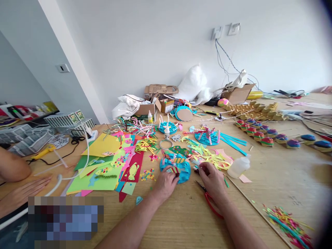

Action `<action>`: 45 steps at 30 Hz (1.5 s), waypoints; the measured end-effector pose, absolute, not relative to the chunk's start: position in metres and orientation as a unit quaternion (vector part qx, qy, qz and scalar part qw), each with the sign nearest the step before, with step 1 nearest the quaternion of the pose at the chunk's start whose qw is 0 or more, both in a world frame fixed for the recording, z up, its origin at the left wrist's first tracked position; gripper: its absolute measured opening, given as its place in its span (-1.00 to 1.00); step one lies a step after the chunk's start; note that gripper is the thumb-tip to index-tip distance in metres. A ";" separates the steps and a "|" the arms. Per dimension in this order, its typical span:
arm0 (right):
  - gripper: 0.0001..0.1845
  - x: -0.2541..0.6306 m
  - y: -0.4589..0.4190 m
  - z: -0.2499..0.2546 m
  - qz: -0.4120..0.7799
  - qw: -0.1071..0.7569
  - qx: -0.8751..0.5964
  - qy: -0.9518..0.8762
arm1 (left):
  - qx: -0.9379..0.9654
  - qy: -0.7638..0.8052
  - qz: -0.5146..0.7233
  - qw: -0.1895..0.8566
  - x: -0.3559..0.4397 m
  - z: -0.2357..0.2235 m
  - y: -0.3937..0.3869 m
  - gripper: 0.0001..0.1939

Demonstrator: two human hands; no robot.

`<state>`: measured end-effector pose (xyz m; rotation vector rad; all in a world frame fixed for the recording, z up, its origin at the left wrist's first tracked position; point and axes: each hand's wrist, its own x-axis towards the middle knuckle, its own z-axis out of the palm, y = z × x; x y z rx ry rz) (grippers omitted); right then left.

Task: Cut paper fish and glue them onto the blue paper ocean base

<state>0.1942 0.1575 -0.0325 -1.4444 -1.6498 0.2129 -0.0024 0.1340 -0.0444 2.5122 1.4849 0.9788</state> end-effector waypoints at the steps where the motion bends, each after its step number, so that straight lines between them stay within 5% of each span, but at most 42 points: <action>1: -0.87 0.194 0.158 -0.032 0.083 0.455 -0.582 -0.669 | 0.817 0.479 0.318 0.033 -0.002 -0.044 0.134 -0.95; 45: -0.89 0.188 0.158 -0.022 0.056 0.428 -0.554 -0.712 | 0.815 0.488 0.311 0.042 -0.004 -0.044 0.133 -0.90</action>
